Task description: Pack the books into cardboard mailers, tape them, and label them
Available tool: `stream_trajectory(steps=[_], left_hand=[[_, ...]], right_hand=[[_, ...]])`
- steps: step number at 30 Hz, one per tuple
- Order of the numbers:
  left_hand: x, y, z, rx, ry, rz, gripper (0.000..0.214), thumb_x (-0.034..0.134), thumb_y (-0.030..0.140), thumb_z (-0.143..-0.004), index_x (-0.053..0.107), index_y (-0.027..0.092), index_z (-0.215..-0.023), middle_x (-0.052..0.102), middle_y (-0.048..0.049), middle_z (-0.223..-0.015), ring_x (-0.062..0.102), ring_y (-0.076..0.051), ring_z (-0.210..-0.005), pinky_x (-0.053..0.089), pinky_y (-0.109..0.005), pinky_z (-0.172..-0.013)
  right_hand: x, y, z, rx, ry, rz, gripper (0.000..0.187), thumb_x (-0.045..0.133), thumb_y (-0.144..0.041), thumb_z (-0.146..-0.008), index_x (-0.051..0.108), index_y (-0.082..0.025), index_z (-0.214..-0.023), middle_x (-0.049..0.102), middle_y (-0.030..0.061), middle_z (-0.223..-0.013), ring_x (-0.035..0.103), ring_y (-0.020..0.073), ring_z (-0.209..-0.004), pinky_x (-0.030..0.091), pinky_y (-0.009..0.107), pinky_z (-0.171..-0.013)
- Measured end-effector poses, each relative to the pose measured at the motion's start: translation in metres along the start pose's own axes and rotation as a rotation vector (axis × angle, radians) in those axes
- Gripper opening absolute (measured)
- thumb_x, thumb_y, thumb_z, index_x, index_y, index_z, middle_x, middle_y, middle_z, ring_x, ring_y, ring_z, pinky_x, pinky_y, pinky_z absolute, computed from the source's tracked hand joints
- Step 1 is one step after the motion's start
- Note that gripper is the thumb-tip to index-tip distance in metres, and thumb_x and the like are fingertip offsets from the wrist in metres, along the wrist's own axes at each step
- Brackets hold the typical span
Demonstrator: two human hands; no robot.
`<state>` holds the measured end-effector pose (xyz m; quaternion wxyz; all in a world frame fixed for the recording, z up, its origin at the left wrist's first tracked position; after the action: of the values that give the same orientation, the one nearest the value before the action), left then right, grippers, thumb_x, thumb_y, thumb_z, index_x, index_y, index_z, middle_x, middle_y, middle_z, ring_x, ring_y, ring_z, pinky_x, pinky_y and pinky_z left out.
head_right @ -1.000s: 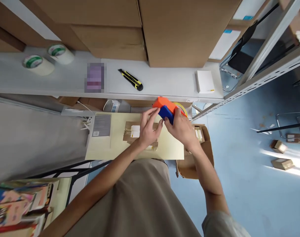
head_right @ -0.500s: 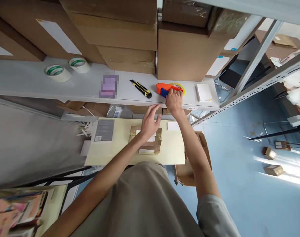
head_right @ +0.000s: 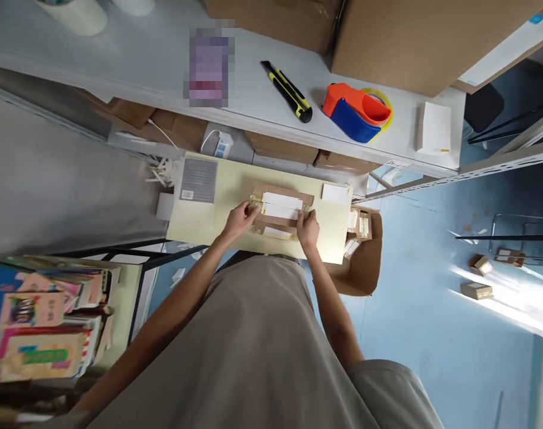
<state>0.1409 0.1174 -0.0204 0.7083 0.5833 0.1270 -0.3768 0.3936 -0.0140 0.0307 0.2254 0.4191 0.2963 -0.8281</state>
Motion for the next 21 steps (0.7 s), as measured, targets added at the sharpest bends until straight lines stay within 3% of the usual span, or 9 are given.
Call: stream_trajectory(steps=[2,4,11,14,16,19,21], left_hand=[[0.007,0.007,-0.004,0.014,-0.016,-0.052,0.031,0.077,0.052,-0.096,0.063,0.026,-0.086,0.075,-0.0095,-0.084,0.077,-0.032,-0.091,0.058,-0.039,-0.087],[0.007,0.011,-0.009,0.008,0.005,-0.088,0.04,0.078,0.056,-0.096,0.056,0.028,-0.077,0.071,-0.0086,-0.074,0.076,-0.033,-0.089,0.056,-0.039,-0.085],[-0.003,0.019,-0.017,0.042,-0.062,-0.085,0.053,0.071,0.048,-0.101,0.041,0.029,-0.061,0.061,-0.0057,-0.064,0.072,-0.031,-0.077,0.052,-0.037,-0.078],[-0.021,0.036,-0.015,0.179,-0.044,-0.041,0.05,0.071,0.046,-0.101,0.047,0.027,-0.062,0.063,-0.0066,-0.072,0.07,-0.027,-0.078,0.055,-0.037,-0.08],[-0.041,0.053,-0.011,0.299,-0.011,0.009,0.043,0.07,0.047,-0.102,0.056,0.025,-0.069,0.066,-0.0083,-0.086,0.07,-0.025,-0.085,0.058,-0.036,-0.083],[-0.074,0.069,-0.004,0.387,0.016,0.064,0.036,0.074,0.05,-0.101,0.065,0.023,-0.08,0.066,-0.0071,-0.097,0.069,-0.022,-0.088,0.06,-0.034,-0.084],[-0.089,0.071,-0.001,0.389,0.009,0.072,0.035,0.081,0.05,-0.096,0.066,0.022,-0.082,0.066,-0.0048,-0.096,0.068,-0.02,-0.084,0.062,-0.033,-0.083]], right_hand=[[0.016,0.001,0.002,0.041,0.012,0.015,0.059,0.025,-0.046,-0.121,0.047,-0.007,-0.161,0.078,0.0285,-0.136,0.077,0.0338,-0.124,0.054,0.032,-0.095],[0.017,0.001,0.0,0.039,0.033,0.018,0.058,0.023,-0.045,-0.121,0.05,-0.009,-0.157,0.08,0.0269,-0.131,0.078,0.0331,-0.119,0.052,0.031,-0.092],[-0.006,0.002,0.005,-0.054,-0.004,0.005,0.052,0.021,-0.04,-0.12,0.068,-0.018,-0.122,0.082,0.016,-0.102,0.07,0.0246,-0.087,0.046,0.026,-0.078],[-0.034,-0.001,0.022,-0.09,0.078,-0.042,0.057,0.022,-0.047,-0.119,0.071,-0.018,-0.116,0.08,0.0138,-0.094,0.066,0.0247,-0.081,0.049,0.028,-0.078],[-0.058,-0.006,0.038,-0.142,0.158,-0.132,0.06,0.025,-0.054,-0.118,0.073,-0.017,-0.119,0.08,0.0146,-0.098,0.07,0.0268,-0.089,0.053,0.03,-0.083],[-0.092,-0.013,0.06,-0.242,0.287,-0.25,0.061,0.035,-0.061,-0.115,0.076,-0.017,-0.127,0.078,0.0192,-0.125,0.073,0.0311,-0.116,0.058,0.036,-0.097],[-0.1,-0.011,0.067,-0.251,0.338,-0.281,0.059,0.044,-0.063,-0.113,0.078,-0.018,-0.129,0.073,0.0202,-0.138,0.072,0.0319,-0.123,0.06,0.039,-0.102]])
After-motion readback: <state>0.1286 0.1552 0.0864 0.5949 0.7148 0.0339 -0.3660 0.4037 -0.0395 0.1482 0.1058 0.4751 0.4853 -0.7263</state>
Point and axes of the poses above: each hand's wrist, its own z-axis away from the middle knuckle, its own x-axis out of the palm, y = z × x, the point moved 8 cm from there along -z, towards the middle knuckle
